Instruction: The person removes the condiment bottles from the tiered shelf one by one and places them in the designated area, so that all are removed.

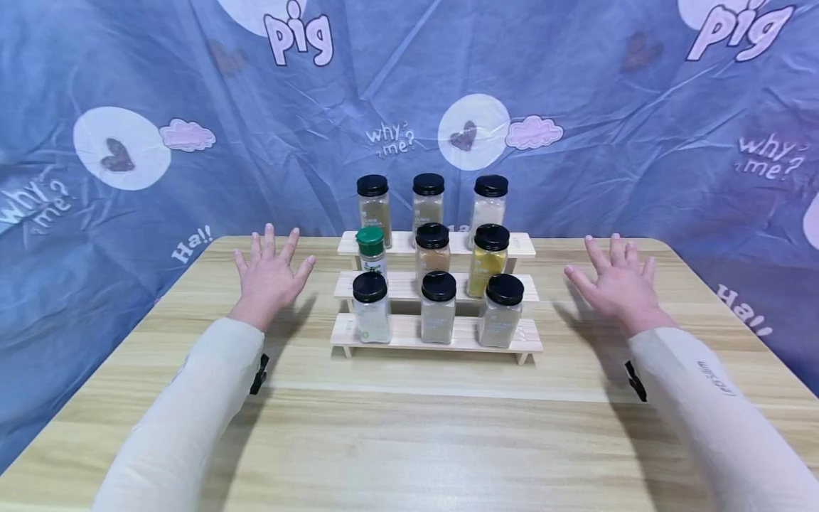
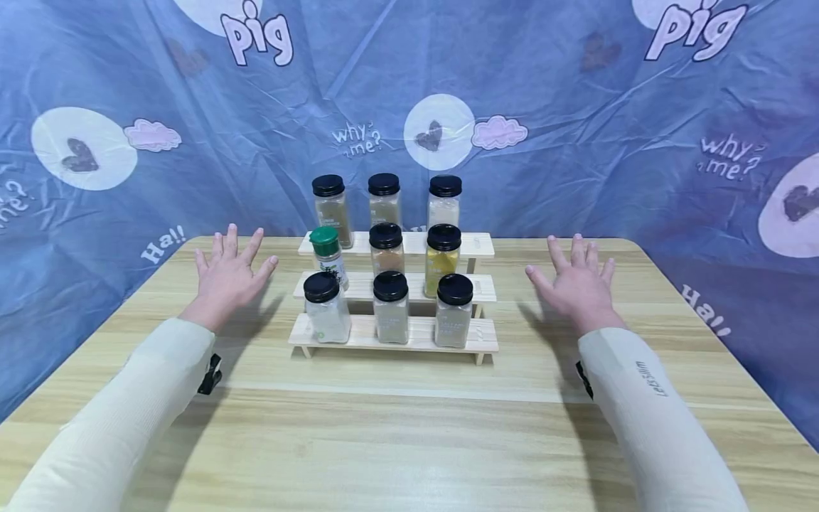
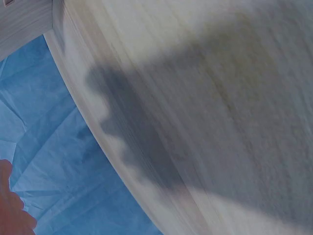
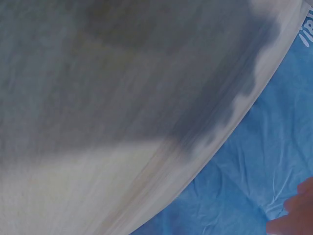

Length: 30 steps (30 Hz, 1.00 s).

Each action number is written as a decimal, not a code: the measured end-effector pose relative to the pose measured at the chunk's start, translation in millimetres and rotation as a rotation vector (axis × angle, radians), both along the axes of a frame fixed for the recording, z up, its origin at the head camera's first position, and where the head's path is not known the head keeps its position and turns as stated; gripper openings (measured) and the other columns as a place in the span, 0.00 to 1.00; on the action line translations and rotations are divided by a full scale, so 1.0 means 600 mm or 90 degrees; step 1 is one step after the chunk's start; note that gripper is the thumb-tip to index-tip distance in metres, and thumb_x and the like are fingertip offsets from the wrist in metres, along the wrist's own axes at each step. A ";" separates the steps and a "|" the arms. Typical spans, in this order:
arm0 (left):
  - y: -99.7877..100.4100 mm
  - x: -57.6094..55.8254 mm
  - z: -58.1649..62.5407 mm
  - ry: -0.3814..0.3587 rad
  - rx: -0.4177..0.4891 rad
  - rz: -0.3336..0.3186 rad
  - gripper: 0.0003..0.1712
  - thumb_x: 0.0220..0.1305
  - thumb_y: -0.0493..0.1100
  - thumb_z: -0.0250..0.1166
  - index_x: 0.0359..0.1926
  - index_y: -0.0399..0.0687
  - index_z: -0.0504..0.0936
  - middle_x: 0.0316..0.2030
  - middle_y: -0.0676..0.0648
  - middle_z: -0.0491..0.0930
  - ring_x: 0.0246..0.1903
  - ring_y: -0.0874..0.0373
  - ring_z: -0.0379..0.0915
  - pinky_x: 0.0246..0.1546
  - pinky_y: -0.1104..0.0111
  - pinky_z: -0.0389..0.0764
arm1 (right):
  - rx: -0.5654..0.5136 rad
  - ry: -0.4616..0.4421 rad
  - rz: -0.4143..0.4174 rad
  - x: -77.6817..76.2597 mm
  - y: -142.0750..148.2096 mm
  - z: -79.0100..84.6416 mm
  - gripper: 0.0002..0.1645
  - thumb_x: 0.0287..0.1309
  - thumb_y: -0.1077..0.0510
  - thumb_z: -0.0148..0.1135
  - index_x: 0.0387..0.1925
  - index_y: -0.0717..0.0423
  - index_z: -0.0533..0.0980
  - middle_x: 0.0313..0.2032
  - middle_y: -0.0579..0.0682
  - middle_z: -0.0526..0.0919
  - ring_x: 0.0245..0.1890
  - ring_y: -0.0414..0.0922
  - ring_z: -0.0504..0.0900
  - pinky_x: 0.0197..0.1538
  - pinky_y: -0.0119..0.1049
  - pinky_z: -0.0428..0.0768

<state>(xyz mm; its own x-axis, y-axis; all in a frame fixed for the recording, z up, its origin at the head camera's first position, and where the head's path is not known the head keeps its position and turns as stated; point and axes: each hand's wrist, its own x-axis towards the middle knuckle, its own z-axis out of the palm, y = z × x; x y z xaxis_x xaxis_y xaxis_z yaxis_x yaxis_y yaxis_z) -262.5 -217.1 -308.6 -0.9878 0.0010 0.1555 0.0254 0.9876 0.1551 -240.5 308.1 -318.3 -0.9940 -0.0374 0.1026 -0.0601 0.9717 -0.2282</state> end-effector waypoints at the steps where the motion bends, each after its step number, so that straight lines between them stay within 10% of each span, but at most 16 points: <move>1: 0.000 0.000 0.000 -0.001 -0.002 0.000 0.43 0.64 0.72 0.27 0.73 0.58 0.37 0.70 0.35 0.24 0.67 0.34 0.19 0.61 0.35 0.22 | -0.003 -0.002 0.001 0.000 0.000 0.000 0.49 0.61 0.27 0.26 0.72 0.52 0.33 0.65 0.73 0.24 0.63 0.74 0.28 0.58 0.73 0.24; 13: 0.004 0.010 -0.003 0.033 0.060 -0.036 0.42 0.66 0.70 0.31 0.73 0.56 0.38 0.70 0.37 0.24 0.68 0.36 0.21 0.62 0.37 0.20 | -0.121 0.055 0.057 0.047 -0.023 0.018 0.45 0.66 0.36 0.37 0.72 0.56 0.36 0.67 0.74 0.30 0.65 0.72 0.32 0.62 0.72 0.34; 22: 0.029 0.027 -0.014 0.049 0.322 -0.131 0.32 0.71 0.53 0.43 0.72 0.51 0.48 0.71 0.39 0.38 0.69 0.37 0.36 0.68 0.44 0.40 | -0.270 0.174 0.132 0.114 -0.080 0.020 0.34 0.67 0.50 0.46 0.68 0.63 0.53 0.61 0.75 0.61 0.57 0.72 0.62 0.58 0.65 0.62; 30: 0.064 0.044 -0.025 0.040 0.508 -0.126 0.25 0.69 0.43 0.50 0.64 0.37 0.64 0.63 0.38 0.65 0.62 0.46 0.61 0.64 0.58 0.64 | -0.391 0.225 0.197 0.146 -0.142 0.014 0.28 0.60 0.62 0.57 0.60 0.65 0.64 0.51 0.68 0.76 0.50 0.38 0.76 0.50 0.09 0.67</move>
<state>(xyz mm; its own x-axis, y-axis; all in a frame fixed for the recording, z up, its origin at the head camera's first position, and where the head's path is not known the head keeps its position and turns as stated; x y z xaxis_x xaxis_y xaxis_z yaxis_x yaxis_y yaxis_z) -236.1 -178.9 -323.8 -0.9707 0.0396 0.2372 0.2184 0.5578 0.8007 -153.0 222.8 -310.1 -0.8514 -0.1424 0.5048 -0.4787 0.6044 -0.6368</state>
